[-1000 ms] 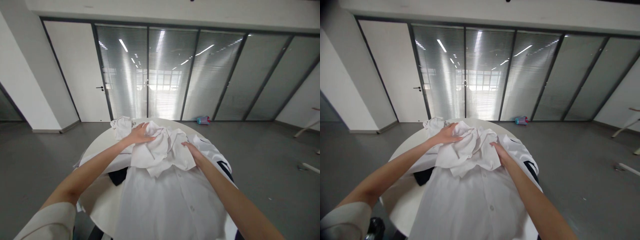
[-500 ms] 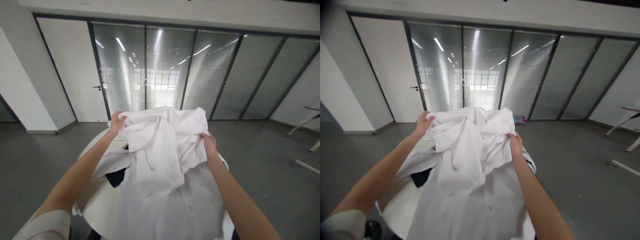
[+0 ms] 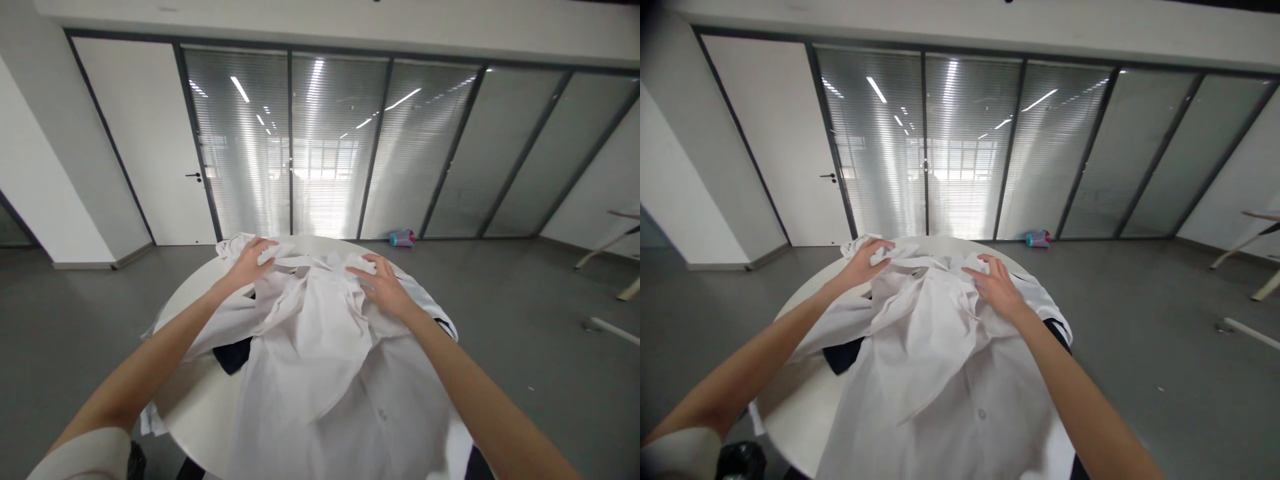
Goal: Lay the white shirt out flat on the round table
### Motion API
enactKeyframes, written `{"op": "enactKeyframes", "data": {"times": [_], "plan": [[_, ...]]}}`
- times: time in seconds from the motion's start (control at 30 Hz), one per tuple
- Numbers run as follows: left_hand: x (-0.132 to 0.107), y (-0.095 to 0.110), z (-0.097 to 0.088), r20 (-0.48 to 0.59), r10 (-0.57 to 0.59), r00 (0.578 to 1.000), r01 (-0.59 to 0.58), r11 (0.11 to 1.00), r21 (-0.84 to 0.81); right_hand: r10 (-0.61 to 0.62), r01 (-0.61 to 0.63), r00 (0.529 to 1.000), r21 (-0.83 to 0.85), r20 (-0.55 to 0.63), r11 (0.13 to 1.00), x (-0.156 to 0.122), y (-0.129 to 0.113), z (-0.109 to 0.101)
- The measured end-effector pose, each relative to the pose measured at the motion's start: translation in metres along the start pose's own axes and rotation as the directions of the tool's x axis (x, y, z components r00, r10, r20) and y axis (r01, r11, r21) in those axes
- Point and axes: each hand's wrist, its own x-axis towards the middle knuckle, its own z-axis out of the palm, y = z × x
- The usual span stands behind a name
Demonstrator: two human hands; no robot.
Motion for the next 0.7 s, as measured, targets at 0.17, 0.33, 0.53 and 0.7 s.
{"op": "enactKeyframes", "data": {"times": [0.17, 0.33, 0.53, 0.7], "plan": [[-0.007, 0.071, 0.026, 0.320, 0.114, 0.940, -0.044, 0.975, -0.217, -0.085, 0.092, 0.989, 0.055, -0.120, 0.994, 0.013, -0.019, -0.010], [-0.023, 0.060, 0.049, 0.440, 0.230, 0.868, -0.179, 0.972, -0.154, 0.172, -0.054, 0.917, 0.316, -0.359, 0.947, -0.005, -0.016, -0.017], [-0.039, 0.041, 0.023, 0.299, 0.169, 0.939, -0.117, 0.976, -0.184, 0.662, -0.334, 0.629, 0.628, -0.407, 0.703, -0.041, 0.034, -0.021], [-0.044, 0.027, -0.025, 0.011, -0.010, 1.000, 0.013, 0.950, -0.311, 0.785, -0.364, 0.506, 0.737, -0.357, 0.570, -0.068, 0.060, -0.027]]}}
